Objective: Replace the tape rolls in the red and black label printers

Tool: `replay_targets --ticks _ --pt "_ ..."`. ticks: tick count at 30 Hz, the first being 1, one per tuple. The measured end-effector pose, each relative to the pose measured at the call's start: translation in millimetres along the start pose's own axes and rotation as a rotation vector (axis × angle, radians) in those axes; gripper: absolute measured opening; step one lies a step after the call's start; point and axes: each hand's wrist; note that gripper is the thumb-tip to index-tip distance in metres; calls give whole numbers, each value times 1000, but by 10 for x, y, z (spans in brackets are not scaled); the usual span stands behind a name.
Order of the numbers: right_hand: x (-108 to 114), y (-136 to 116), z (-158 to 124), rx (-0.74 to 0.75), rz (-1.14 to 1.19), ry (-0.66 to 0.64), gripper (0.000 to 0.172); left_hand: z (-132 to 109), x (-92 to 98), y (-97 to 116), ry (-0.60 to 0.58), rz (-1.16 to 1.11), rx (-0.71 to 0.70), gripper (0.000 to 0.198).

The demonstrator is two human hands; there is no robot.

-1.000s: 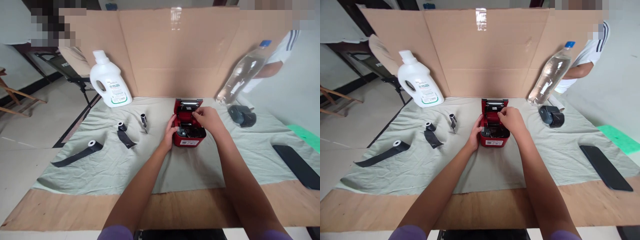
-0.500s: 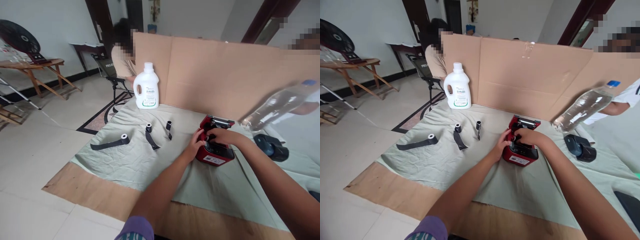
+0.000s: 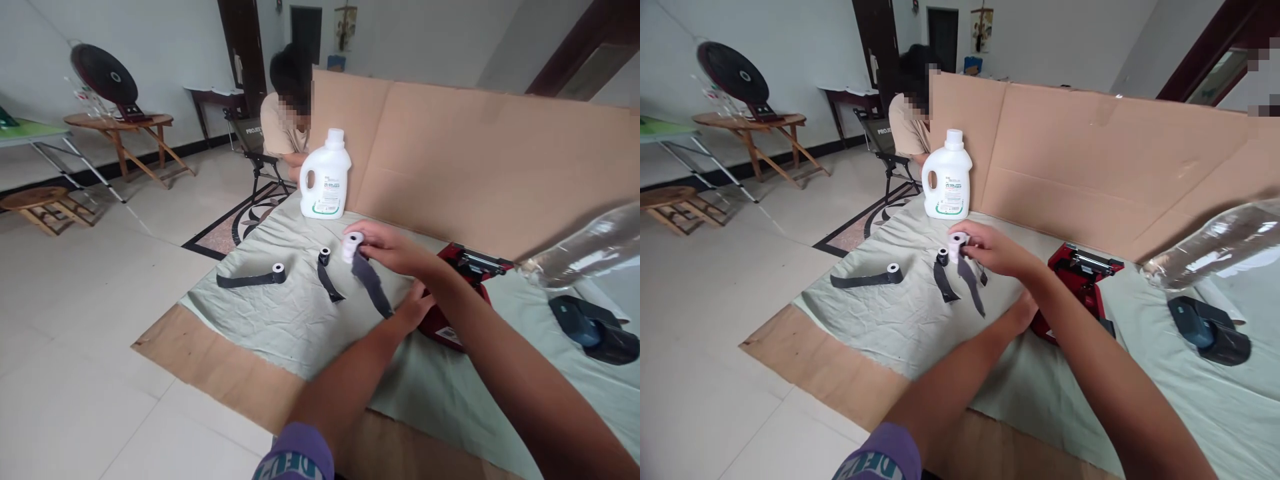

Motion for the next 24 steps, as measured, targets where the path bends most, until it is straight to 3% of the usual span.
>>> replay_targets --ticks 3,6,12,17,20,24 --pt "-434 232 417 3 -48 -129 32 27 29 -20 1 84 -85 60" --pt "-799 478 755 -36 -177 -178 37 16 56 16 -26 133 -62 72" --pt "-1247 786 1071 -75 -555 -190 40 -53 43 131 0 75 -16 73" --pt "-1224 752 1037 55 -681 -200 53 -73 52 191 -22 59 -13 76" --pt "-1041 678 985 -41 -679 -132 64 -57 53 171 -16 51 -19 75" --pt "-778 672 884 -194 -681 -102 57 0 47 65 -1 51 1 73"
Point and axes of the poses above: each hand's wrist, its own z-axis towards the middle knuckle, its own x-axis out of the back of the hand, y = z × x, and after that the axes turned 6 degrees about y, right-handed
